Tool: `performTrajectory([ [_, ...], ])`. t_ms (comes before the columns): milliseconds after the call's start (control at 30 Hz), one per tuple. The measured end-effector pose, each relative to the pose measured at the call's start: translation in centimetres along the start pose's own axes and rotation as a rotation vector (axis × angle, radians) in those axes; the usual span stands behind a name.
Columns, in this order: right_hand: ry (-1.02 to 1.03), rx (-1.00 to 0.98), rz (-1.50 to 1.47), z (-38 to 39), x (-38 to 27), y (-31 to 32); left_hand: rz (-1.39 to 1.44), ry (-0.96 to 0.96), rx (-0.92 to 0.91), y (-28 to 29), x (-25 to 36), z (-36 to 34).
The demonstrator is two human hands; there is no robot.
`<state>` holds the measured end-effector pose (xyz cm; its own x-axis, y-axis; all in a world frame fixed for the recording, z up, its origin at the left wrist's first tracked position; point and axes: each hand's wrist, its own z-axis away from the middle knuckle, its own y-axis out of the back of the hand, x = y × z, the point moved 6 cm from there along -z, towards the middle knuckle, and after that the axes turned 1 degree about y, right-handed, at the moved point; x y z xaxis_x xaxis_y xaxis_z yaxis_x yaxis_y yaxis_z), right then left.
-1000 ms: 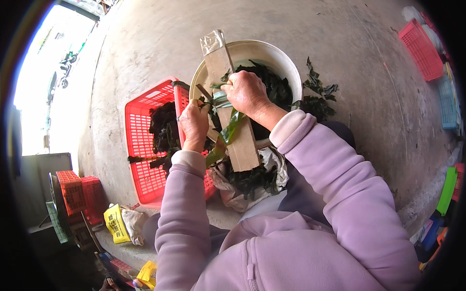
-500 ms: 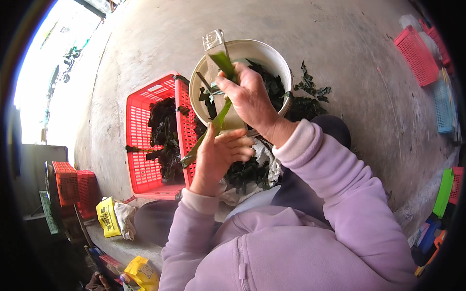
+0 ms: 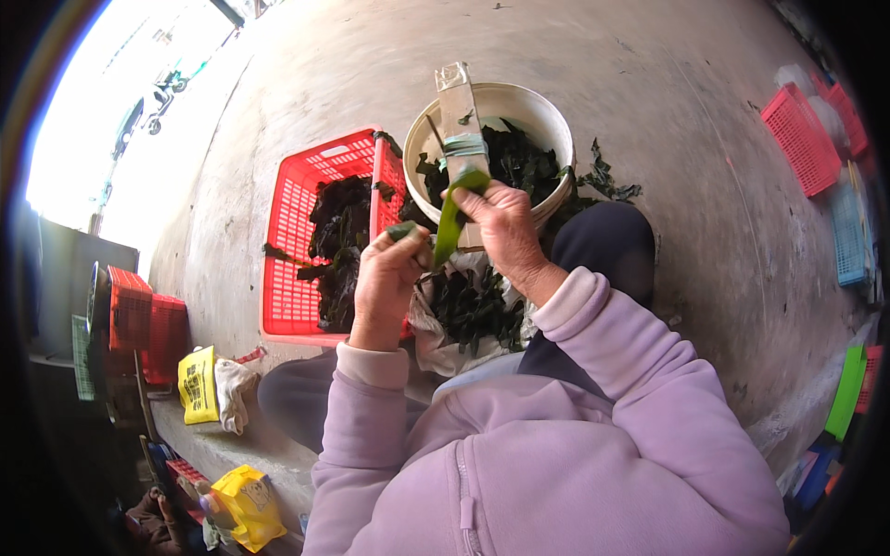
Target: The person sits on the floor and trims seaweed using a fixed blade attached to a bucket. They pick seaweed from a red basket, scrape it against the blade, and place the trimmed pieces back into the basket.
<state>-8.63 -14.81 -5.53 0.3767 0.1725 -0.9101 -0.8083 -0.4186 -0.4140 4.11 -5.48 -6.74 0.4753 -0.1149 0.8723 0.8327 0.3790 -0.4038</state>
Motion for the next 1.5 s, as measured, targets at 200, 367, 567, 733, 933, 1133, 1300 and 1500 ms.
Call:
performTrajectory([
  [200, -0.18, -0.493, 0.037, 1.4, 2.5, -5.2, -0.379, 0.046, -0.116, -0.1, 0.5, 2.7],
  [367, -0.392, -0.4, -0.112, 1.4, 5.3, -4.2, -1.196, -0.555, 0.356, 0.9, 4.4, 5.2],
  [567, -0.702, -0.706, -0.296, 3.2, 6.9, -4.1, -0.884, -0.759, -0.042, 0.0, 4.2, 4.7],
  [733, -0.67, -0.542, -0.188, 3.1, 7.4, -4.0, -0.675, -0.434, 0.031, 2.0, 1.6, 3.4],
  [933, -0.696, -0.585, -0.093, 3.3, 6.5, -3.5, -0.123, -0.073, 0.092, 4.7, -1.2, 2.0],
  [1133, -0.769, -0.539, -0.344, 3.3, 5.8, -3.6, 0.354, -0.241, -0.019, 4.8, -0.6, 1.9],
  [1300, -0.68, -0.432, -0.145, 2.7, 6.0, -2.8, -0.468, -0.497, 0.261, 4.6, 1.2, 3.4],
  [1500, -0.501, -0.452, 0.058, 1.9, 4.7, -2.9, -0.253, -0.305, 0.212, 5.7, -0.5, 2.7],
])
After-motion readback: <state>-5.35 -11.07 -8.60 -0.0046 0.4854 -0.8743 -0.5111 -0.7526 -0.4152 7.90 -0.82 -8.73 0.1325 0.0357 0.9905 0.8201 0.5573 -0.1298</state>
